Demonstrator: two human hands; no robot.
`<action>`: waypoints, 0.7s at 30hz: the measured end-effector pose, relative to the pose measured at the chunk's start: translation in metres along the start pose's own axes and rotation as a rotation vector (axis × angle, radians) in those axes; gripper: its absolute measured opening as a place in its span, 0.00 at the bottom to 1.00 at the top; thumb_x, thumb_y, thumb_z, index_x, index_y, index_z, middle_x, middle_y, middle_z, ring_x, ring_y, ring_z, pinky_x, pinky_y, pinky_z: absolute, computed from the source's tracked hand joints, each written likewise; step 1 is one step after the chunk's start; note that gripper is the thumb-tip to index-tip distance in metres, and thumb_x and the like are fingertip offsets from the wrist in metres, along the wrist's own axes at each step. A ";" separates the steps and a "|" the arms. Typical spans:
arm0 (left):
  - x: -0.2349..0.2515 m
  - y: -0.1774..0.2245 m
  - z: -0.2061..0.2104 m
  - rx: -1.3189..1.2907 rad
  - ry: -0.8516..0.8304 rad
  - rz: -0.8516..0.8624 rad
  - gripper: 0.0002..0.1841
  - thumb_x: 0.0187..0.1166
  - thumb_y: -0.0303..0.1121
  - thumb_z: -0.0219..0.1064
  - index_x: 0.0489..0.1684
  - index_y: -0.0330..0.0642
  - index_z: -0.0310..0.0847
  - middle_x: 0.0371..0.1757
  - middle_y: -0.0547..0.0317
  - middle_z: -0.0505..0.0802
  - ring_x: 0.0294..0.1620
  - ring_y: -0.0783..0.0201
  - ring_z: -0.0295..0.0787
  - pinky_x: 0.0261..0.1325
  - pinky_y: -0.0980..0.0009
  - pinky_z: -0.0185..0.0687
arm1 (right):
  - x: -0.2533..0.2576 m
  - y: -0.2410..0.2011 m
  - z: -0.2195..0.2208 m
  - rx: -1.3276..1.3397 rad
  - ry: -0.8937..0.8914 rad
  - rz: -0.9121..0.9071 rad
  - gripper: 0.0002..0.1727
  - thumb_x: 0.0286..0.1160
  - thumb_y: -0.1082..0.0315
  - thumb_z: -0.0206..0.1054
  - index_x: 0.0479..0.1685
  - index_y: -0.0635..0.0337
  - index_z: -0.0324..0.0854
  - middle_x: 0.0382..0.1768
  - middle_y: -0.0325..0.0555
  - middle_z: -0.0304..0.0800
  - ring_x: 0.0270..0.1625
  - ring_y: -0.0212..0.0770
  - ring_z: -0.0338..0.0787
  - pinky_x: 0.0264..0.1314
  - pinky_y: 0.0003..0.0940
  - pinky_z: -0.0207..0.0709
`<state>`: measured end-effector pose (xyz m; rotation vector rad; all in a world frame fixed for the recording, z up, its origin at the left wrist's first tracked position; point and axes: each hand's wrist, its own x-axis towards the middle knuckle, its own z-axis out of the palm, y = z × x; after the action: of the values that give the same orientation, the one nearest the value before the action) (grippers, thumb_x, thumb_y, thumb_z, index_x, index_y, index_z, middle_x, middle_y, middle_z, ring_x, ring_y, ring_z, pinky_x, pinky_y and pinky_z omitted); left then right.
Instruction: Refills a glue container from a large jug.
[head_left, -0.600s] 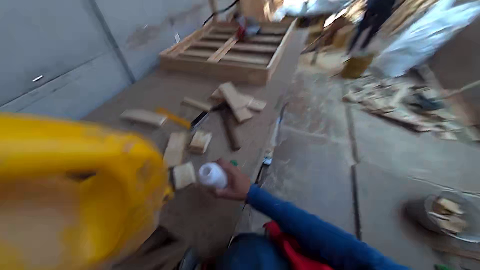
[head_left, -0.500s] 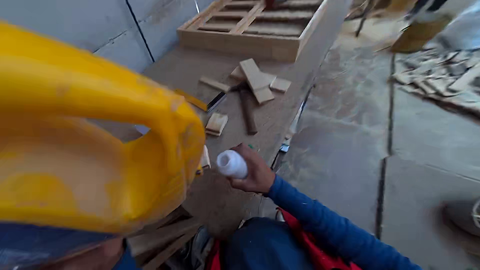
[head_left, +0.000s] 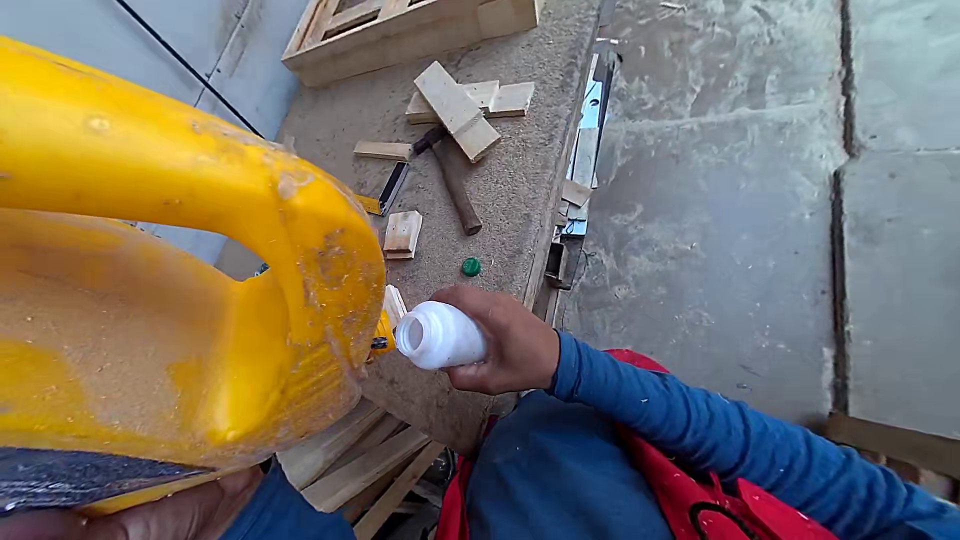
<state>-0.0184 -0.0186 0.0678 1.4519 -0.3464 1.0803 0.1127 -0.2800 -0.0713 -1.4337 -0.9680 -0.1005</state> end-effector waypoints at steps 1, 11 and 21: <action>0.000 0.001 0.009 0.007 0.021 -0.001 0.25 0.79 0.49 0.66 0.63 0.36 0.77 0.56 0.51 0.92 0.64 0.60 0.89 0.68 0.59 0.85 | 0.000 -0.001 -0.003 0.002 0.002 -0.002 0.38 0.45 0.65 0.85 0.65 0.61 0.79 0.54 0.45 0.91 0.53 0.36 0.92 0.53 0.38 0.92; 0.006 0.014 0.044 0.107 0.037 -0.021 0.29 0.79 0.55 0.64 0.64 0.36 0.74 0.56 0.50 0.90 0.63 0.58 0.89 0.67 0.55 0.85 | -0.004 -0.003 -0.022 0.020 0.012 -0.032 0.38 0.45 0.62 0.86 0.66 0.60 0.80 0.55 0.45 0.90 0.56 0.38 0.91 0.56 0.40 0.90; 0.007 0.018 0.057 0.174 -0.043 0.027 0.33 0.78 0.58 0.63 0.65 0.34 0.72 0.55 0.49 0.90 0.63 0.58 0.88 0.67 0.55 0.85 | -0.011 0.000 -0.030 0.003 -0.016 0.030 0.38 0.46 0.60 0.85 0.65 0.57 0.79 0.54 0.44 0.89 0.54 0.39 0.91 0.52 0.42 0.90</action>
<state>-0.0050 -0.0710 0.0939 1.6311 -0.3096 1.1248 0.1208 -0.3112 -0.0736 -1.4479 -0.9594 -0.0661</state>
